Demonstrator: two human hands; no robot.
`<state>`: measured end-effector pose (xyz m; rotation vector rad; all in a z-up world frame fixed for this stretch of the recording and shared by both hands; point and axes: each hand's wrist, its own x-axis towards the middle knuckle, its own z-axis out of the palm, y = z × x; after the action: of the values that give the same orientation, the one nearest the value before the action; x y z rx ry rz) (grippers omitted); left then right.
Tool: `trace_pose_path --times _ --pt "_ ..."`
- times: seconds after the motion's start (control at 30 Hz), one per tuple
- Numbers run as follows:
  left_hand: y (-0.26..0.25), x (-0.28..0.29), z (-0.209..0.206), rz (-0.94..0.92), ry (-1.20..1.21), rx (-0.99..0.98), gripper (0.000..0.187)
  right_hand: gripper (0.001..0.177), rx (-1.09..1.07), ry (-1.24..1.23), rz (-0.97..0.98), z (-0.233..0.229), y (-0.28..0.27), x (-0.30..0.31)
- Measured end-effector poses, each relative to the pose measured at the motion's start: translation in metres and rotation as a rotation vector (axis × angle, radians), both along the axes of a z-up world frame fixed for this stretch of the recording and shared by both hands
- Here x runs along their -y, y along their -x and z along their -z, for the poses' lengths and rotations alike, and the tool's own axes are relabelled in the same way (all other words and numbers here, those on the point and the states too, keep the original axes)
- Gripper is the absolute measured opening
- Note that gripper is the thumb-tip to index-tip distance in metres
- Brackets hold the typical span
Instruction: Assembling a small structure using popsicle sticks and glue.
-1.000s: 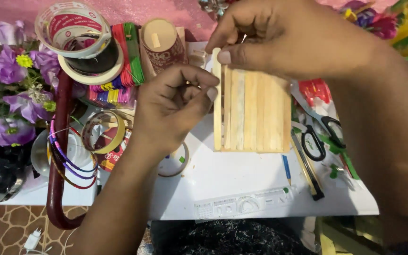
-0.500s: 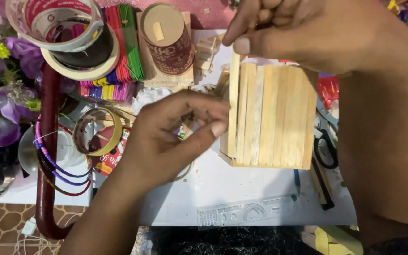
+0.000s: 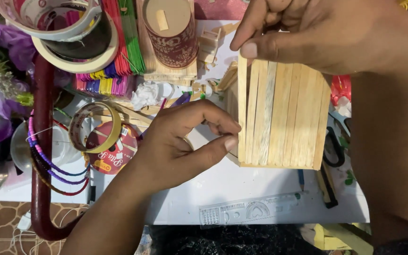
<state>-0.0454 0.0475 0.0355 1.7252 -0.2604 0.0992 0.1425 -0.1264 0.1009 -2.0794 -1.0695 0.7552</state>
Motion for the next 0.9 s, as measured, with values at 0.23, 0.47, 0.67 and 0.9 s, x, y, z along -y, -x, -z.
trace_pose_path --times 0.23,0.47,0.67,0.9 --pt "0.000 0.000 0.001 0.000 0.001 -0.015 0.005 0.013 -0.021 -0.076 -0.078 0.012 -0.009 0.004" --pt "-0.001 0.000 0.002 -0.003 -0.018 -0.052 0.006 0.014 -0.046 -0.048 -0.046 0.013 -0.010 0.004" --pt "-0.002 0.000 0.003 -0.005 -0.016 -0.071 0.006 0.012 -0.067 -0.044 -0.036 0.014 -0.009 0.003" --pt "-0.003 0.001 0.006 -0.004 -0.034 -0.077 0.008 0.013 -0.062 0.041 -0.013 0.007 -0.008 0.002"
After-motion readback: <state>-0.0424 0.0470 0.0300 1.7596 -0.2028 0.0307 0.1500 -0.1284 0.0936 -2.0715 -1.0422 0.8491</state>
